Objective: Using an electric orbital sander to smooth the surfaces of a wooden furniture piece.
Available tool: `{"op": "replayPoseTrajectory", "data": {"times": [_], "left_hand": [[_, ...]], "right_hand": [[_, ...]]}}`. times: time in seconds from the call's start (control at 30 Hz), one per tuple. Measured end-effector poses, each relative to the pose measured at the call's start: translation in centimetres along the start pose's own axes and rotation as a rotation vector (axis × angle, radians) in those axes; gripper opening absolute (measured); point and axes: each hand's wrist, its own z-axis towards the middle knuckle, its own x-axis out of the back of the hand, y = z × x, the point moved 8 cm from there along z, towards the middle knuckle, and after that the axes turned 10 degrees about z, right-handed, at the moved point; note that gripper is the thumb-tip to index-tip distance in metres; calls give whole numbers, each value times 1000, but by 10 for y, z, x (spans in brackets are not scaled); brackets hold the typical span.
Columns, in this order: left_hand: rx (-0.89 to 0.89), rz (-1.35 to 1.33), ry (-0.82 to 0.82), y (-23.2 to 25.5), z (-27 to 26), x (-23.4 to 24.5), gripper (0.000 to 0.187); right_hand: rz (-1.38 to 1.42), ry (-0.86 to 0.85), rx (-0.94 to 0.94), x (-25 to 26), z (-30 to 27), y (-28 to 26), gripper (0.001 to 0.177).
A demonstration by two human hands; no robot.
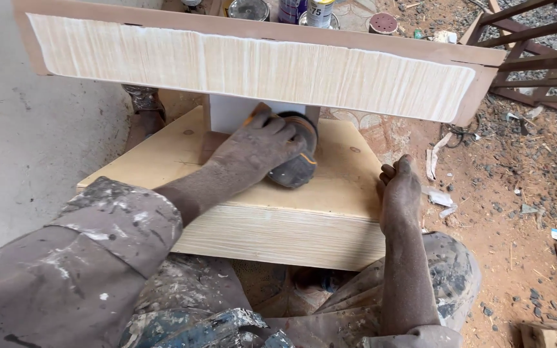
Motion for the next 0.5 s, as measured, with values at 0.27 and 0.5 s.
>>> {"op": "replayPoseTrajectory", "data": {"times": [0.27, 0.5], "left_hand": [[17, 94, -494, -74, -79, -10, 61], [-82, 307, 203, -103, -167, -18, 19]], "right_hand": [[-379, -69, 257, -13, -5, -6, 52], [-810, -217, 650, -60, -86, -43, 40]]}}
